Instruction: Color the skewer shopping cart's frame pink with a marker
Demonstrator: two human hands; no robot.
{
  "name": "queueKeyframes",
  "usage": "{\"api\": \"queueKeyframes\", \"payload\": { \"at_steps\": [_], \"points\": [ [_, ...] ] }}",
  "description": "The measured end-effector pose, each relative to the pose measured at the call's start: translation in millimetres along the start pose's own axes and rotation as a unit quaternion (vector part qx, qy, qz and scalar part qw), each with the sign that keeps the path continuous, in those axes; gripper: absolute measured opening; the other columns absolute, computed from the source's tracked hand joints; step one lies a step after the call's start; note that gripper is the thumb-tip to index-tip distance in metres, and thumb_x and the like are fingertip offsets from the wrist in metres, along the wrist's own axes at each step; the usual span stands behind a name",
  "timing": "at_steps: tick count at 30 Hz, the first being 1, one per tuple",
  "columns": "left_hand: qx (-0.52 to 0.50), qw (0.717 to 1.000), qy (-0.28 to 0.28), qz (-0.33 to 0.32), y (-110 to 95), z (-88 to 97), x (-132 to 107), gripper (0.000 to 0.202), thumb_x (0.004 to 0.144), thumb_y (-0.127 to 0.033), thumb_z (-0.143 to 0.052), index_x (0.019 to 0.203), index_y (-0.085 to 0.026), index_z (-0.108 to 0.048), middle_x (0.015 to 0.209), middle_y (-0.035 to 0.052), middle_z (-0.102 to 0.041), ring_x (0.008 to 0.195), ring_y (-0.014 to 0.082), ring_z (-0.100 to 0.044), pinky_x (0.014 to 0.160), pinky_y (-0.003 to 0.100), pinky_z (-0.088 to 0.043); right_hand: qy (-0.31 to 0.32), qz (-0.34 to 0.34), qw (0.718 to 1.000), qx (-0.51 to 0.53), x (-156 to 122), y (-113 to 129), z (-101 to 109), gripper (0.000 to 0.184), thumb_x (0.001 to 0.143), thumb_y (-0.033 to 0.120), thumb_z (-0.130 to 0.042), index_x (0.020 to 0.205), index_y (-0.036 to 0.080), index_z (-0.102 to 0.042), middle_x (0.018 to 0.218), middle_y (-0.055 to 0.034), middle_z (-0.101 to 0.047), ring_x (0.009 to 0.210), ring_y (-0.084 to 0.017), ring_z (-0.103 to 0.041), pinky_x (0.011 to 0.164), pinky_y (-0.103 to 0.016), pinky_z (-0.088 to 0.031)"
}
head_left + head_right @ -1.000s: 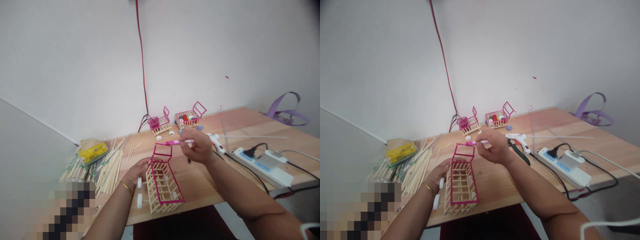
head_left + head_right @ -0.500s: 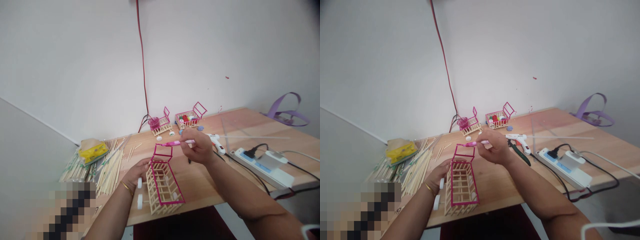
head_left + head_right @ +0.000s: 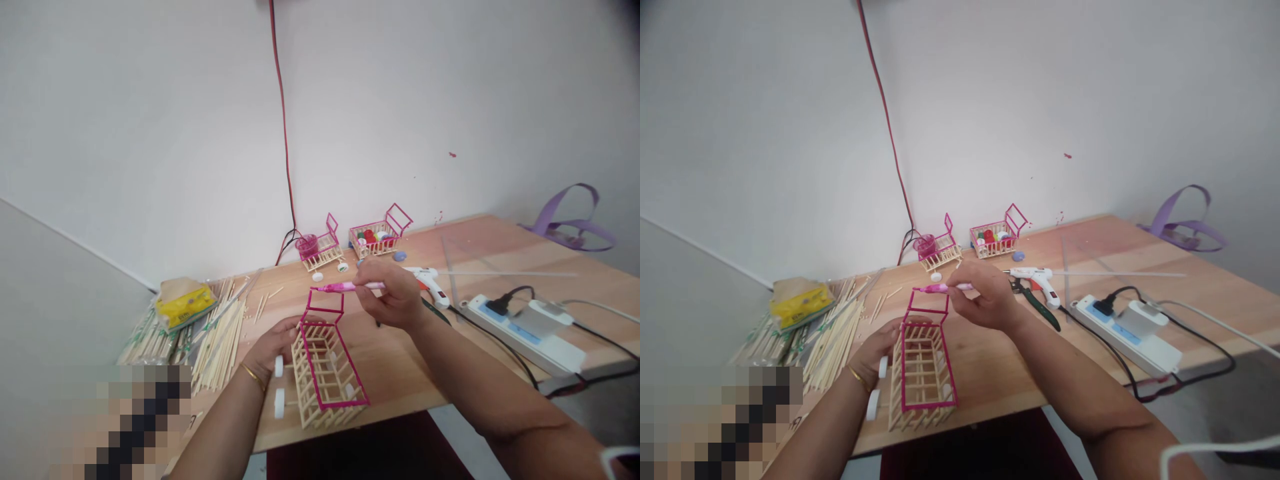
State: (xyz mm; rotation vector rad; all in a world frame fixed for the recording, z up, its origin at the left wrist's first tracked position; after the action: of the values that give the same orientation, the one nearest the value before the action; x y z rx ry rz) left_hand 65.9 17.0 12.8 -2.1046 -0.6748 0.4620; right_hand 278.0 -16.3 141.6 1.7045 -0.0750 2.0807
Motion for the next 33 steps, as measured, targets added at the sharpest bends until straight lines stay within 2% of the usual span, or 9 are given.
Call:
{"api": "queueKeyframes", "payload": {
  "at_steps": [14,19,26,33],
  "points": [
    [-0.001,1.0,0.002,0.0,-0.5,-0.2,-0.3,0.053,0.073,-0.036,-0.075,0.118,-0.009,-0.066,0.106,0.0183,-0.072,0.104,0.033,-0.067,0.099,0.046,-0.045,0.005,0.007,1.0,-0.024,2.6,1.5,-0.5,0.02,0.075,0.008,-0.057,0.088,0.024,-0.057,0.067,-0.0005,-0.061,0.06,-0.016,-0.056,0.057,-0.03,-0.046],
    [0.003,1.0,0.006,-0.002,0.3,0.5,-1.5,0.054,0.074,-0.037,-0.074,0.119,-0.009,-0.065,0.108,0.0186,-0.071,0.105,0.0331,-0.067,0.099,0.047,-0.045,0.012,-0.018,0.999,-0.035,3.0,-2.9,2.9,0.017,0.075,0.008,-0.056,0.082,0.023,-0.056,0.064,0.0,-0.056,0.06,-0.016,-0.054,0.057,-0.031,-0.045],
    [0.002,1.0,0.003,-0.003,0.9,1.8,-1.9,0.053,0.074,-0.035,-0.074,0.119,-0.009,-0.065,0.108,0.0182,-0.072,0.105,0.0325,-0.067,0.1,0.045,-0.045,0.002,-0.007,1.0,-0.011,0.1,-2.5,1.5,0.022,0.076,0.007,-0.057,0.089,0.024,-0.057,0.07,-0.0009,-0.061,0.064,-0.016,-0.056,0.06,-0.031,-0.048],
    [-0.006,1.0,0.007,-0.01,-0.7,1.3,-2.4,0.051,0.075,-0.036,-0.073,0.119,-0.01,-0.066,0.108,0.0178,-0.072,0.107,0.0322,-0.066,0.1,0.045,-0.045,0.007,-0.022,0.999,-0.045,5.7,-1.8,4.7,0.016,0.074,0.009,-0.056,0.078,0.024,-0.054,0.06,0.0014,-0.053,0.055,-0.015,-0.05,0.054,-0.029,-0.043]
  ]
}}
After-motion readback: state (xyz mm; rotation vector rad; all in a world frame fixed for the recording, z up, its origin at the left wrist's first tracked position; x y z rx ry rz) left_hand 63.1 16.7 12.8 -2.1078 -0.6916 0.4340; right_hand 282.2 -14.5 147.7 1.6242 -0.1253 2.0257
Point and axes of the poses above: each hand's wrist, its own x-axis towards the middle knuckle, its own z-axis out of the back of the hand, y = z × x, the point moved 5 cm from there along x, towards the middle knuckle
